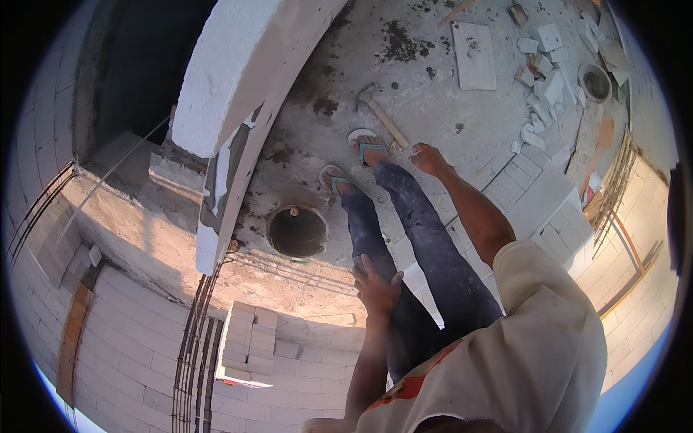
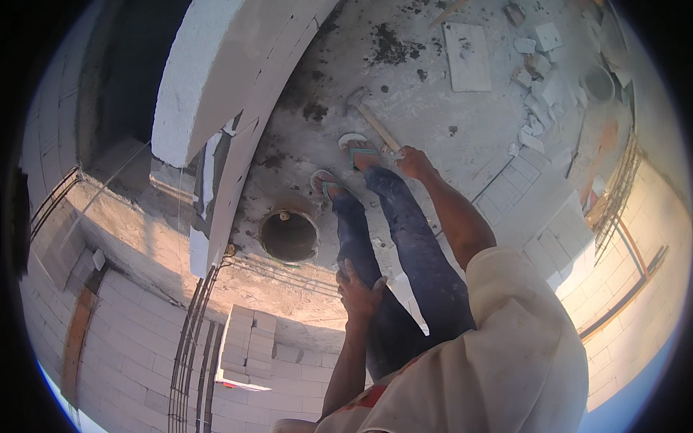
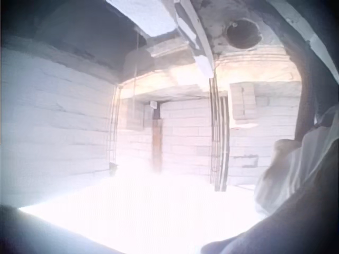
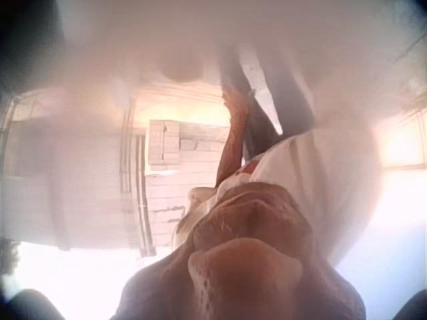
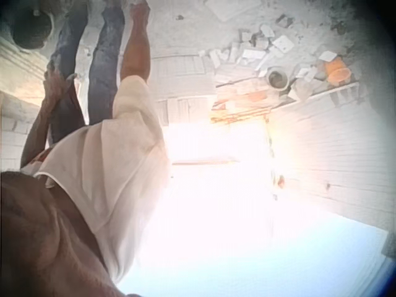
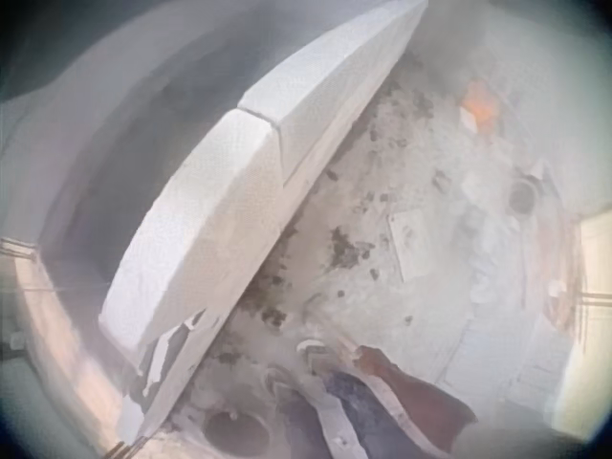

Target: The person applies mortar to a curved wall using a trowel and places white blocks into the wall structure. They use a hammer to tap the blocks into position and a tape measure to check dimensions.

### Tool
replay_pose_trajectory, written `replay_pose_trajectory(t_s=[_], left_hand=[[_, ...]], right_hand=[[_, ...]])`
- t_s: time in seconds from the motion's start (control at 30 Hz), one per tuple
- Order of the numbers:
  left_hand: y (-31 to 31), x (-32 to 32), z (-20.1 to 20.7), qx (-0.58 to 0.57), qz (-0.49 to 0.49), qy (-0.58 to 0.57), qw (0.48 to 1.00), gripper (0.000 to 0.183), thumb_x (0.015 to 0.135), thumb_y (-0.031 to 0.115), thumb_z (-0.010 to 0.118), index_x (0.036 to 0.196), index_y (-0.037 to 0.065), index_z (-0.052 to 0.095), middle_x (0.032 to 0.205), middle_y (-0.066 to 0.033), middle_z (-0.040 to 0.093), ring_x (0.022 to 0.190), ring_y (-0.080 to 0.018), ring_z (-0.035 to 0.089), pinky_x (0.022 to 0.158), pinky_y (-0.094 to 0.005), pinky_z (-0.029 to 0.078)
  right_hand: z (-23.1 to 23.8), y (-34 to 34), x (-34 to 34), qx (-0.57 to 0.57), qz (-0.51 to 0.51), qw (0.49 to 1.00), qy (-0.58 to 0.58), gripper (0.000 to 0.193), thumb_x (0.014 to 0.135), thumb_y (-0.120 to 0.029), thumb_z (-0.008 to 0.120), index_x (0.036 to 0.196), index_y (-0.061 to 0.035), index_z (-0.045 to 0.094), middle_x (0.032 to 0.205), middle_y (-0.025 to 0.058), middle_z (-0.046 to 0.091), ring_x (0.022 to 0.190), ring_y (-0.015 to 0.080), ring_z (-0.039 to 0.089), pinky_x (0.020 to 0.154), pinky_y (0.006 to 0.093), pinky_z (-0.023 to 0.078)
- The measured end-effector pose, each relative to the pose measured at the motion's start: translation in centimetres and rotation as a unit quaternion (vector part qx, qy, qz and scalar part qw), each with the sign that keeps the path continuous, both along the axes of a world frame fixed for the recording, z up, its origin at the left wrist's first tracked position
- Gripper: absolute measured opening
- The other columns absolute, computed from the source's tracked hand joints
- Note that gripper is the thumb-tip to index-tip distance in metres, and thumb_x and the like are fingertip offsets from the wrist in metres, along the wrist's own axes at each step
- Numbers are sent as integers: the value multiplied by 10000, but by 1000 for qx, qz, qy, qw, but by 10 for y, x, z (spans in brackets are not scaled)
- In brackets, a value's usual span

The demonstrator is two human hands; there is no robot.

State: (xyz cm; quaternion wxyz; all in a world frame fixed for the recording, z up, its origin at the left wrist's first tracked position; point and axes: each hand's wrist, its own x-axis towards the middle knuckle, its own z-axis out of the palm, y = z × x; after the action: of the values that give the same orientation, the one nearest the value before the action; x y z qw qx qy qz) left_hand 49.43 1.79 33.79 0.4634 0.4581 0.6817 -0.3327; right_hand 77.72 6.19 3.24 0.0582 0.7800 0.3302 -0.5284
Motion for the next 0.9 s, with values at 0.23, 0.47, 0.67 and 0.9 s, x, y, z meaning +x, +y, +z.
replay_pose_trajectory(t_s=[0.23, 0.47, 0.67, 0.9], left_hand=[[-4, -31, -56, 68, -130, -5, 989, 848, 804, 410, 856, 1470, 79, 449, 1303, -242, 471, 1184, -490, 518, 926, -621, 505], [-2, -52, -67, -1, -172, 28, 985, 898, 800, 559, 814, 1516, 154, 455, 1395, -256, 452, 1259, -492, 496, 1018, -619, 465], [34, -85, -64, 180, -55, -211, 959, 771, 854, 278, 855, 1461, 31, 451, 1429, -259, 470, 1328, -471, 486, 1084, -549, 452], [375, 74, 61, 608, -301, -239, 694, 896, 844, 167, 842, 1563, 20, 328, 1575, -264, 348, 1460, -460, 348, 1160, -603, 332]], right_hand=[[-133, 56, -42, -42, -55, 993, -94, 645, 887, -280, 785, 1427, -69, 501, 1382, 191, 582, 1296, 390, 586, 1020, 519, 546], [-200, 52, -45, 28, -78, 978, -190, 588, 864, -187, 744, 1352, -31, 455, 1318, 194, 567, 1226, 420, 602, 941, 562, 559], [-81, 59, -69, 81, -265, 960, -27, 454, 907, -273, 713, 1221, 3, 537, 848, 184, 640, 791, 399, 712, 712, 525, 585], [191, 153, -81, 135, -608, 723, 300, 482, 1064, -199, 564, 1509, -77, 426, 835, 54, 568, 561, 128, 569, 433, 324, 488]])
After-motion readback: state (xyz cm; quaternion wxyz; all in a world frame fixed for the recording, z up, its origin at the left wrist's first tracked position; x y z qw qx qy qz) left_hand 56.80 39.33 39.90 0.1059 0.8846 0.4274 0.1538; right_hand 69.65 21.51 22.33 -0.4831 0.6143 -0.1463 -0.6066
